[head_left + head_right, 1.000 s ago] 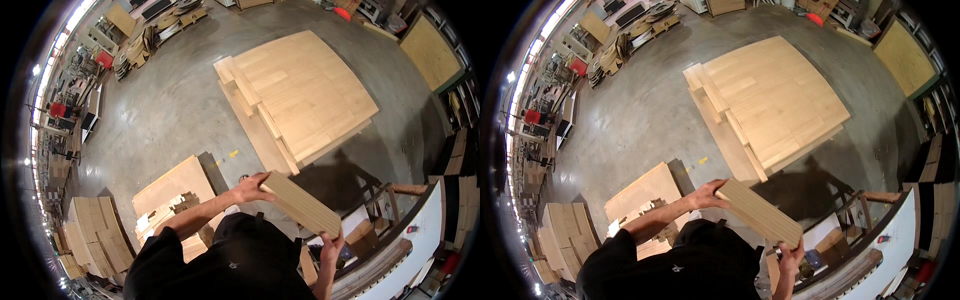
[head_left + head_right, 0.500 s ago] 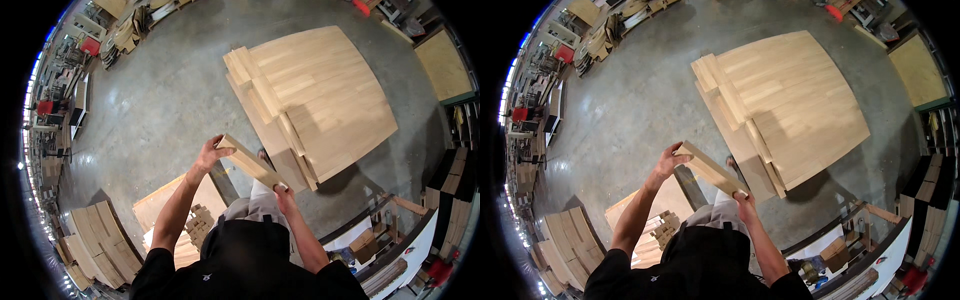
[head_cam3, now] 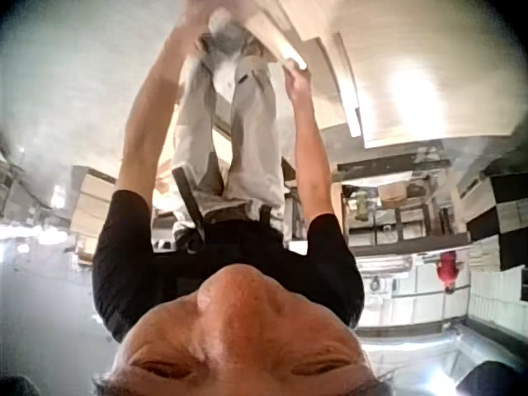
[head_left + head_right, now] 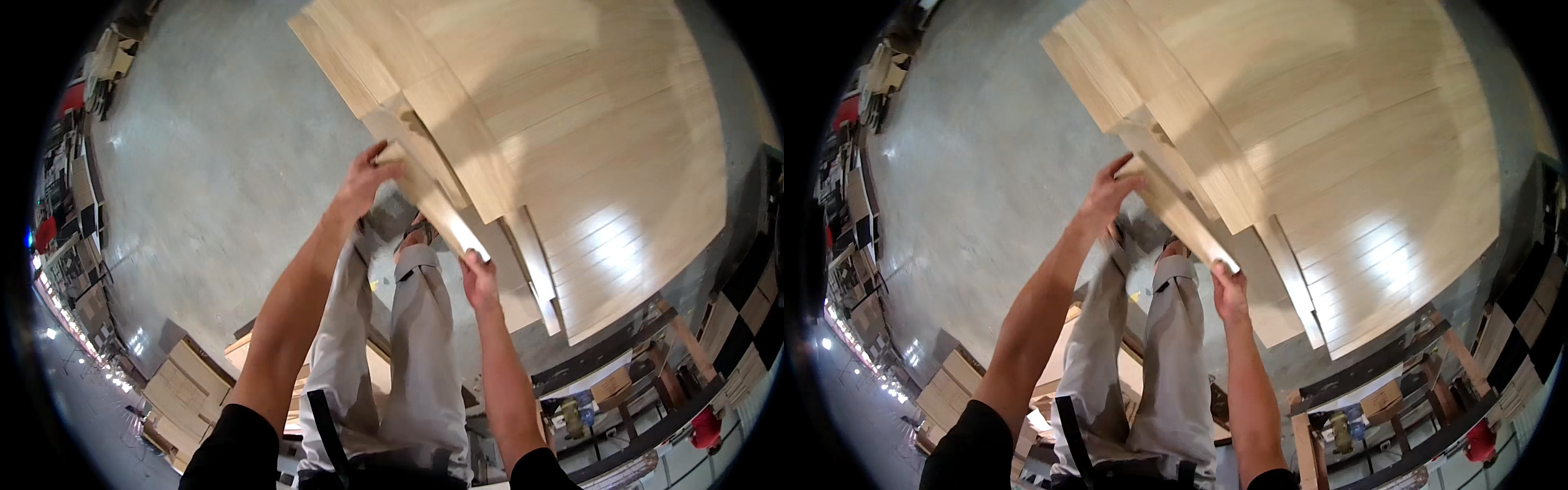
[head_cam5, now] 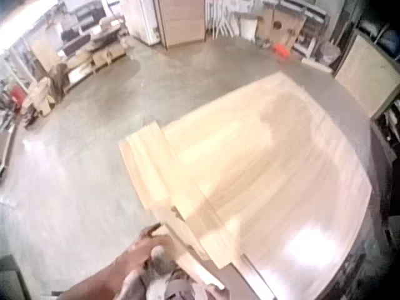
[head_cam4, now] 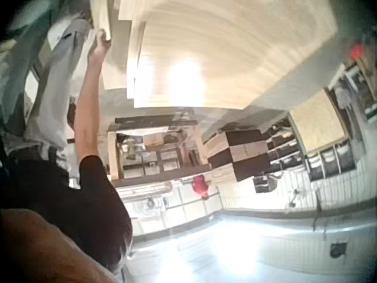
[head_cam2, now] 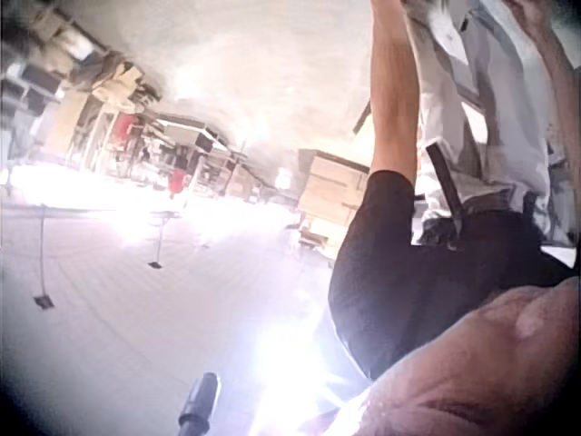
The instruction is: The person takes wooden planks from a stack on the floor, carries them to a planer machine, and feeds them through the machine by hand.
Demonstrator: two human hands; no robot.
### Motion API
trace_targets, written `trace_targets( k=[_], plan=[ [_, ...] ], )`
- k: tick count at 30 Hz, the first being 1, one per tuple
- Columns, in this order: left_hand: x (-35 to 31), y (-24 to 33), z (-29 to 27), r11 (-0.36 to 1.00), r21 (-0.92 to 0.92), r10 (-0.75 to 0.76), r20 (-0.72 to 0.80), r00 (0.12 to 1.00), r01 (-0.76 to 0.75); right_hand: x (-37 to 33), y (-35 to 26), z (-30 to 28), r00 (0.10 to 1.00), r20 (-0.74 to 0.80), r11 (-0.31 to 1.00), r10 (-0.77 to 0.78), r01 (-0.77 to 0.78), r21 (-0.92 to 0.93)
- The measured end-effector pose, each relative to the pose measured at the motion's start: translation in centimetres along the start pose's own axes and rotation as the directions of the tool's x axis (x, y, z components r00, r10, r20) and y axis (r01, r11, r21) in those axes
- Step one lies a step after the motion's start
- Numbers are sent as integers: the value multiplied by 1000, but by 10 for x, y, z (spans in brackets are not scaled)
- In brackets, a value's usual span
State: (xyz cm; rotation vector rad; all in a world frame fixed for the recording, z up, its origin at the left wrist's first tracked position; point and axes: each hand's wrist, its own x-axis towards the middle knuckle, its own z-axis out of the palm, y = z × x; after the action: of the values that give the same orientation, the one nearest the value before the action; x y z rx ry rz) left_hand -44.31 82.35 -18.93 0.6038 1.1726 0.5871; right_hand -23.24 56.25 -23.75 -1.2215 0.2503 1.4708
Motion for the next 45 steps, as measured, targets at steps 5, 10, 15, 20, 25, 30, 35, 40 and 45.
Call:
trace_targets(
  k=[5, 10, 15, 20, 25, 30, 35, 40, 45],
  plan=[
    [92, -44, -37, 996, 30, -79, 17, 997, 79, 72, 31, -9, 993, -117, 999, -18, 13, -39],
    [106, -32, -23, 995, 13, -104, 24, 994, 103, 73, 31, 10, 974, -226, 1000, -2, 2, 1],
    [122, -47, -12, 988, 80, 143, -206, 968, -129, 85, 33, 32, 964, -240, 989, -114, 133, 64],
    [137, -56, 0, 878, -470, -187, -165, 968, 90, 94, 45, 47, 925, -322, 980, -201, 190, -66],
    [131, -50, -6, 903, -385, -248, -109, 963, 189, 90, 53, 40, 891, -443, 993, -103, 65, -100],
    [46, 19, -12, 799, 289, -529, -77, 845, 527, -2, 71, 47, 858, -512, 909, 52, -253, -332],
    [70, 151, -24, 350, 734, 360, 468, 807, -582, -140, 85, 107, 957, -289, 354, -30, -260, -898],
    [164, 183, -27, -161, 764, 413, 627, 660, -625, -162, 97, 171, 986, -98, -52, -132, -105, -993],
    [178, 182, -35, -101, 753, 375, 634, 676, -650, -151, 127, 185, 964, -261, -68, -45, -263, -962]
  ],
)
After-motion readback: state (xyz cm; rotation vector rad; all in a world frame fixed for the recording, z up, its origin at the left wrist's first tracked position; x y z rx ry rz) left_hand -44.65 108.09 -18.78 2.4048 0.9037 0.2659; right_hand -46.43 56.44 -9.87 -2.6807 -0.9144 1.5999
